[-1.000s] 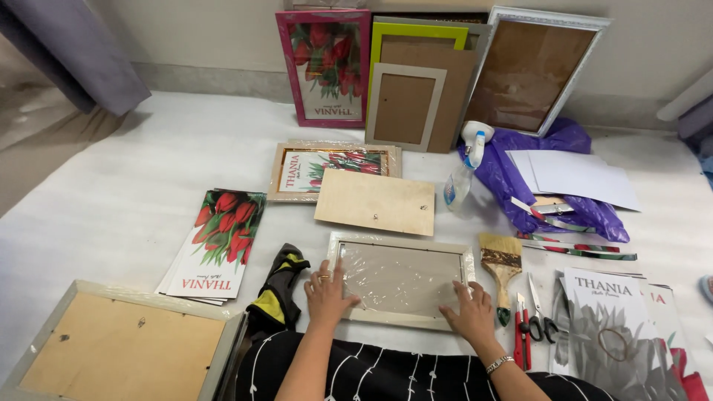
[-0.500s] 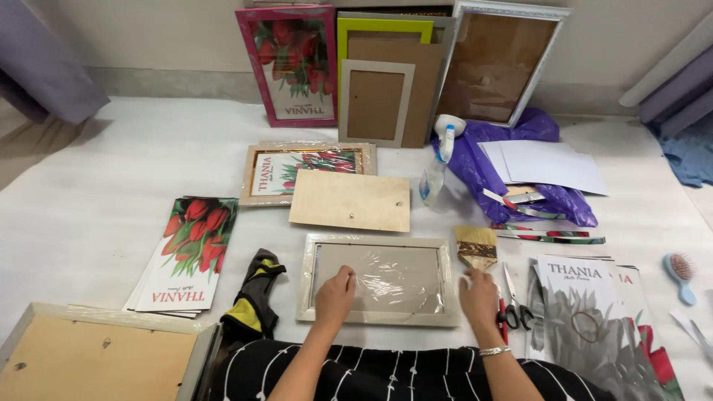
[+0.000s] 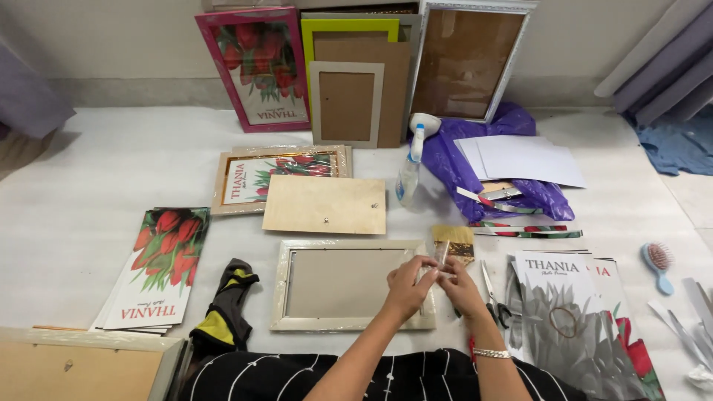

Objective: Cleaning a picture frame and removing the backboard to prepare for new artwork

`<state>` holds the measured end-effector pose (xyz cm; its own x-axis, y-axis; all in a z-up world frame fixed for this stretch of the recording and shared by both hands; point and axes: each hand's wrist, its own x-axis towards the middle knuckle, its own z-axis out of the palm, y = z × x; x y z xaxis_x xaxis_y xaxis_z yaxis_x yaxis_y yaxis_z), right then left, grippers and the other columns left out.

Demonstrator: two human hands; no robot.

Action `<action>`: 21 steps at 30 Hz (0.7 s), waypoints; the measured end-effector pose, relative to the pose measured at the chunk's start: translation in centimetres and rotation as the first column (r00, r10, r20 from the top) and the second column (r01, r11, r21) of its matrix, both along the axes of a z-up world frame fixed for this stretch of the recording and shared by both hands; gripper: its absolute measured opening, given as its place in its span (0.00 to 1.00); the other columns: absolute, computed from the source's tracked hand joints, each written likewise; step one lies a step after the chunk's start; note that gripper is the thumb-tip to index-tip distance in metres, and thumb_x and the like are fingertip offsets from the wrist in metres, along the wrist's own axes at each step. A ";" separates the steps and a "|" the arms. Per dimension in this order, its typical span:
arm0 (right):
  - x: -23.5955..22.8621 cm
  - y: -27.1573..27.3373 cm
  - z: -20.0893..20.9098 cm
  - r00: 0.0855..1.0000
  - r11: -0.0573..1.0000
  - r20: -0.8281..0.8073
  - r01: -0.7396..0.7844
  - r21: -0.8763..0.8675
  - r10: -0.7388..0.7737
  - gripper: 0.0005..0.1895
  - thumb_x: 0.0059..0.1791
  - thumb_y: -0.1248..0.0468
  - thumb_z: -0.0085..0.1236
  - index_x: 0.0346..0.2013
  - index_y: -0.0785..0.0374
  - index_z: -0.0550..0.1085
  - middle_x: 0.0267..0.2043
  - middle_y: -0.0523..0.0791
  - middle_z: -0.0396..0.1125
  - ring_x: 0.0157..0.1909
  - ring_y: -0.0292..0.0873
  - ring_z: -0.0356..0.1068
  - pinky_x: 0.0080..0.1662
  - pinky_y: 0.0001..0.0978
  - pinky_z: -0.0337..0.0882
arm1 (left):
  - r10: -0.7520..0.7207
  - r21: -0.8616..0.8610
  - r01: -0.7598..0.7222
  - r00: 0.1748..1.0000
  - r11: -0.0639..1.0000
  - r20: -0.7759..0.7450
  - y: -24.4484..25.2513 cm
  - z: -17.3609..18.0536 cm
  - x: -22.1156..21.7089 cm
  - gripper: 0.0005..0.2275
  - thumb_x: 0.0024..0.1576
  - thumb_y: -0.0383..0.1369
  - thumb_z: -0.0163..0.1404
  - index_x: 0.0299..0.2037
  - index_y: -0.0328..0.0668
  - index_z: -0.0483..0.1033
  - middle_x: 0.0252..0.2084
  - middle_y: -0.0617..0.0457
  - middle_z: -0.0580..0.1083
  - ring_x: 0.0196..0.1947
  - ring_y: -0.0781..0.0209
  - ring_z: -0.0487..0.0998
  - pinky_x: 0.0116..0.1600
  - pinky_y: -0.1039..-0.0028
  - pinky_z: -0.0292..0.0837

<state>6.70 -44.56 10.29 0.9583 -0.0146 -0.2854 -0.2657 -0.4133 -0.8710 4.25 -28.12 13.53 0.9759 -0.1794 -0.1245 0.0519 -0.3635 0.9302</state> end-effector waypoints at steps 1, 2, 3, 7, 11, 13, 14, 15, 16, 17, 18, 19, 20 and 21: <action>1.1 -2.2 -4.2 1.000 1.000 -0.003 0.001 0.001 -0.001 0.35 0.47 0.56 0.60 0.67 0.62 0.63 0.62 0.61 0.67 0.58 0.66 0.70 0.55 0.55 0.71 | -0.001 0.001 0.001 1.000 1.000 -0.003 -0.4 0.7 0.3 0.14 0.63 0.52 0.43 0.54 0.68 0.70 0.58 0.66 0.75 0.66 0.60 0.68 0.73 0.52 0.42; 2.0 -4.3 -8.5 0.999 0.947 -0.003 0.030 -0.319 -0.033 0.25 0.48 0.52 0.59 0.59 0.53 0.69 0.56 0.52 0.71 0.58 0.58 0.72 0.56 0.50 0.72 | 0.031 -0.146 -0.028 0.999 0.989 0.023 -0.9 1.3 0.4 0.11 0.62 0.46 0.47 0.52 0.63 0.73 0.54 0.62 0.77 0.62 0.58 0.72 0.70 0.54 0.52; 2.9 -6.5 -12.8 0.998 0.794 0.009 0.054 -0.606 -0.061 0.16 0.50 0.48 0.58 0.51 0.44 0.76 0.50 0.43 0.74 0.57 0.50 0.73 0.56 0.45 0.73 | 0.068 -0.290 -0.052 0.997 0.956 0.044 -1.4 2.0 0.6 0.09 0.60 0.40 0.52 0.49 0.58 0.76 0.49 0.58 0.78 0.57 0.57 0.76 0.67 0.55 0.63; 2.1 -5.1 -13.1 0.980 0.825 -0.061 0.126 -0.551 -0.190 0.22 0.47 0.47 0.62 0.47 0.55 0.70 0.49 0.51 0.71 0.54 0.58 0.73 0.52 0.53 0.74 | 0.124 -0.413 -0.081 0.989 0.907 0.077 -1.6 3.3 0.5 0.12 0.60 0.38 0.51 0.53 0.54 0.75 0.49 0.54 0.77 0.55 0.54 0.76 0.64 0.52 0.67; 3.1 -5.1 -14.6 0.985 0.663 -0.007 0.109 -0.741 -0.170 0.22 0.47 0.55 0.54 0.54 0.57 0.66 0.52 0.49 0.68 0.53 0.60 0.72 0.52 0.54 0.75 | 0.051 0.071 -0.059 0.993 0.996 0.110 -0.7 0.6 -0.3 0.23 0.59 0.42 0.50 0.65 0.51 0.64 0.64 0.45 0.67 0.65 0.41 0.66 0.69 0.45 0.56; 3.2 -5.2 -13.0 0.978 0.671 -0.016 0.130 -0.730 -0.207 0.23 0.45 0.53 0.57 0.52 0.58 0.68 0.52 0.51 0.67 0.53 0.63 0.71 0.49 0.57 0.76 | -0.074 0.390 0.065 0.997 0.919 0.009 -0.7 -3.1 -1.1 0.30 0.58 0.48 0.50 0.71 0.54 0.57 0.70 0.46 0.61 0.70 0.39 0.59 0.71 0.38 0.48; 2.7 -4.7 -9.1 0.969 0.727 -0.030 0.164 -0.666 -0.246 0.23 0.48 0.54 0.55 0.55 0.60 0.69 0.55 0.52 0.63 0.50 0.61 0.72 0.50 0.55 0.74 | -0.132 0.500 0.087 0.990 0.861 0.056 -0.9 -5.3 -1.5 0.36 0.54 0.50 0.56 0.71 0.48 0.57 0.72 0.44 0.57 0.68 0.39 0.58 0.68 0.41 0.49; 2.3 -4.1 -5.2 0.958 0.776 -0.047 0.201 -0.598 -0.284 0.24 0.50 0.55 0.53 0.58 0.62 0.69 0.58 0.53 0.60 0.47 0.59 0.73 0.50 0.52 0.73 | -0.195 0.604 0.099 0.976 0.791 0.096 -1.1 -7.5 -1.8 0.42 0.50 0.51 0.61 0.71 0.43 0.57 0.74 0.42 0.54 0.67 0.39 0.57 0.65 0.45 0.50; 2.1 -4.6 -4.6 0.957 0.775 -0.046 0.202 -0.599 -0.286 0.24 0.50 0.55 0.53 0.58 0.62 0.69 0.58 0.53 0.60 0.47 0.59 0.73 0.50 0.52 0.73 | -0.197 0.604 0.100 0.976 0.791 0.097 -1.4 -9.6 -1.7 0.42 0.50 0.51 0.61 0.71 0.43 0.57 0.74 0.42 0.54 0.67 0.39 0.57 0.65 0.45 0.50; 2.0 -5.1 -4.0 0.956 0.769 0.002 0.236 -0.594 -0.292 0.24 0.50 0.54 0.52 0.57 0.61 0.70 0.57 0.52 0.61 0.47 0.59 0.72 0.50 0.52 0.72 | -0.154 0.585 -0.035 0.951 0.810 0.269 -1.6 -11.8 -1.5 0.34 0.48 0.37 0.60 0.66 0.41 0.62 0.69 0.37 0.59 0.59 0.36 0.64 0.59 0.49 0.61; 1.7 -5.7 -3.4 0.953 0.762 0.048 0.269 -0.589 -0.299 0.24 0.49 0.54 0.52 0.57 0.61 0.72 0.56 0.52 0.62 0.47 0.59 0.71 0.50 0.51 0.72 | -0.107 0.542 -0.161 0.896 0.825 0.430 -2.0 -13.9 -1.4 0.29 0.45 0.22 0.58 0.61 0.38 0.67 0.63 0.32 0.63 0.51 0.34 0.71 0.54 0.53 0.71; 1.4 -6.2 -2.9 0.952 0.760 0.047 0.270 -0.592 -0.302 0.24 0.49 0.54 0.52 0.57 0.61 0.72 0.56 0.52 0.62 0.47 0.59 0.71 0.50 0.51 0.72 | -0.109 0.541 -0.158 0.897 0.826 0.428 -2.5 -13.1 -1.3 0.29 0.45 0.22 0.58 0.61 0.38 0.67 0.63 0.32 0.63 0.51 0.34 0.71 0.54 0.53 0.71; 1.3 -6.7 -2.5 0.943 0.751 0.045 0.290 -0.593 -0.329 0.24 0.48 0.54 0.52 0.56 0.59 0.74 0.56 0.51 0.63 0.48 0.58 0.70 0.51 0.50 0.71 | -0.041 0.443 -0.182 0.893 0.878 0.448 -3.0 -12.3 -1.1 0.21 0.51 0.21 0.52 0.57 0.38 0.69 0.59 0.39 0.66 0.48 0.43 0.72 0.52 0.60 0.72; 1.2 -7.2 -2.0 0.933 0.742 0.043 0.311 -0.594 -0.357 0.24 0.47 0.53 0.53 0.55 0.58 0.76 0.56 0.51 0.64 0.49 0.58 0.70 0.52 0.50 0.71 | 0.028 0.340 -0.205 0.888 0.918 0.459 -3.5 -11.5 -0.9 0.15 0.56 0.20 0.45 0.53 0.37 0.71 0.54 0.46 0.69 0.45 0.52 0.73 0.51 0.66 0.72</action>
<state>7.92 -51.72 8.31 0.8383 -0.5148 -0.1797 -0.5334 -0.7060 -0.4659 3.35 -31.61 1.99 0.9544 -0.0880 0.2852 -0.2629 -0.7002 0.6638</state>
